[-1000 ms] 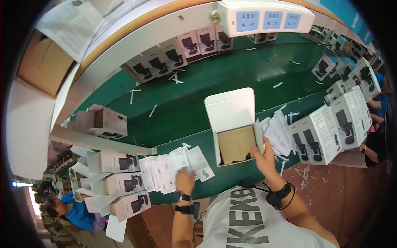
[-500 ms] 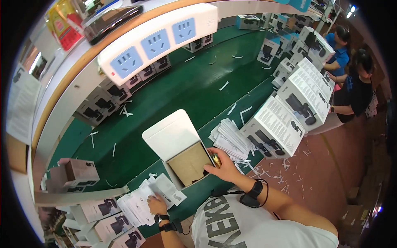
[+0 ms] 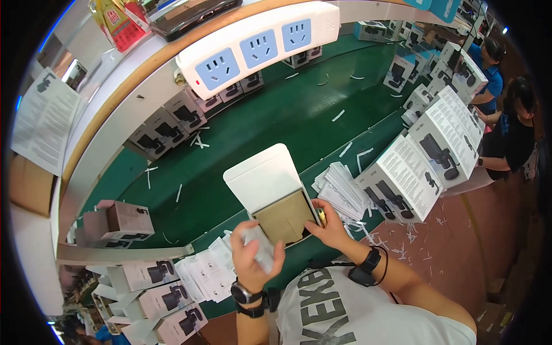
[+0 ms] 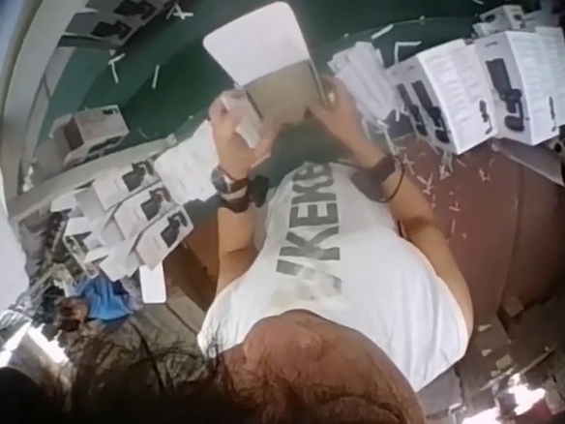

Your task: The person places a manual into a white box, seals it with tape, and then places that box into a blue box which they also seal. This process is repeated with a second set of boxes.

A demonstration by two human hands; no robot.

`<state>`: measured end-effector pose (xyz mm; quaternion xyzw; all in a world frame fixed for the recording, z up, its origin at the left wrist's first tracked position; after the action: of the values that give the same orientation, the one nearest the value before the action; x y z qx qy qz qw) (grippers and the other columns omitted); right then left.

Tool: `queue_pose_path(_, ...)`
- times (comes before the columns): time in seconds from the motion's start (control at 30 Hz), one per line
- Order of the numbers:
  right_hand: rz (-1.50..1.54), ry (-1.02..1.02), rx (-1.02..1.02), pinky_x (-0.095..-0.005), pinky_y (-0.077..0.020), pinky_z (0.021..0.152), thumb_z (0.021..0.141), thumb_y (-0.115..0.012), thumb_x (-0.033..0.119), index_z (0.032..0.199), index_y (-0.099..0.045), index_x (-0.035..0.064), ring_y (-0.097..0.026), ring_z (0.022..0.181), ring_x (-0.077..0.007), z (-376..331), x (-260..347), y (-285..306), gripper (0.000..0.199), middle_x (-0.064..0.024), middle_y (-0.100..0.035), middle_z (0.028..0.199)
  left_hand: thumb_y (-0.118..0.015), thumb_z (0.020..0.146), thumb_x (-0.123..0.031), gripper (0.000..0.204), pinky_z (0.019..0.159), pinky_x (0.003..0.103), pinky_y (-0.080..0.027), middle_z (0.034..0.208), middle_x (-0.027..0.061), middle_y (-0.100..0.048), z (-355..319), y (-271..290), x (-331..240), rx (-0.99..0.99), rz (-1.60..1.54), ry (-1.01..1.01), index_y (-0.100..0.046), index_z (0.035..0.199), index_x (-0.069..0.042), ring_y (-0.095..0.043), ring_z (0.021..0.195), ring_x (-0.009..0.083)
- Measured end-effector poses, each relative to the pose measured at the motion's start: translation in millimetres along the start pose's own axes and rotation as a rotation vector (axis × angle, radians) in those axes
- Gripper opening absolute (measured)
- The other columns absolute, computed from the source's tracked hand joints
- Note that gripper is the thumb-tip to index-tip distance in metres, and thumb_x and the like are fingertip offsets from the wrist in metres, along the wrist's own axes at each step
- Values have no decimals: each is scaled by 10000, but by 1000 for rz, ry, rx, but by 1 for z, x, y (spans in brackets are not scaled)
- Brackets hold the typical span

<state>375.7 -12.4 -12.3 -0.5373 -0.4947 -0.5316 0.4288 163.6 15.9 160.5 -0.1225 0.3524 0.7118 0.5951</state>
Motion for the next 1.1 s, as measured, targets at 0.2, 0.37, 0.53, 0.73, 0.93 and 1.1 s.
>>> queue_pose_path(0.2, -21, 66, -10, -312, -492, 1005, 884, -777, 101, 1437, -462, 29, -561, 1199, -171, -4, 3, 14, 641, -98, -534, 1334, -787, 817, -131, 778, 979, 495, -504, 1395, 305, -502, -11, -4, 10, 337, 456, 226, -382, 1470, -11, -596, 1161, 474)
queue_pose_path(0.37, 268, -268, 211, -320, -496, 1003, 881, -803, 163, 1447, -461, 12, -578, 1190, -188, 7, 33, 35, 678, -97, -563, 1309, -744, 852, -93, 785, 1048, 518, -456, 1498, 333, -426, -82, -7, 45, 125, 43, 887, -355, 1519, 44, -493, 1296, 543)
queue_pose_path(0.53, 209, -339, 63, -361, -490, 1013, 867, -826, 262, 1437, -470, -28, -599, 1166, -241, 25, 12, 7, 732, -138, -581, 1314, -697, 889, -126, 817, 1138, 579, -357, 1543, 359, -358, -89, -22, 45, 227, 106, 901, -289, 1583, 13, -404, 1408, 503)
queue_pose_path(0.73, -119, -156, 72, -375, -480, 1029, 855, -835, 315, 1422, -470, -59, -603, 1165, -276, 5, 12, -15, 771, -184, -594, 1286, -771, 879, -423, 929, 1206, 594, -268, 1616, 352, -267, -60, -43, 3, 549, 503, 388, -332, 1581, -3, -292, 1478, 546)
queue_pose_path(0.93, -108, -35, -30, -358, -515, 930, 913, -775, 261, 1287, -616, 11, -653, 1053, -286, 0, 19, -7, 477, -163, -655, 1167, -799, 789, -560, 1049, 1222, 620, -206, 1639, 322, -257, -63, -68, 20, 659, 702, 303, -370, 1566, -1, -229, 1501, 564)
queue_pose_path(1.1, -603, 315, -20, -394, -547, 743, 923, -736, 194, 1058, -718, 90, -692, 821, -305, 29, 74, 23, 172, -91, -705, 924, -830, 767, -520, 1028, 1216, 616, -229, 1646, 285, -284, -61, -70, 20, 658, 679, 282, -411, 1546, 3, -246, 1499, 557)
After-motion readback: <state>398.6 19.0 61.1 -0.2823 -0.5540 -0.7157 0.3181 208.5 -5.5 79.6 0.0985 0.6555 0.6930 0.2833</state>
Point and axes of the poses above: each hand's wrist, its own z-axis towards the middle knuckle, its own y-axis out of the back of the hand, x = y × z, the point moved 4 cm from there along z, towards the middle knuckle
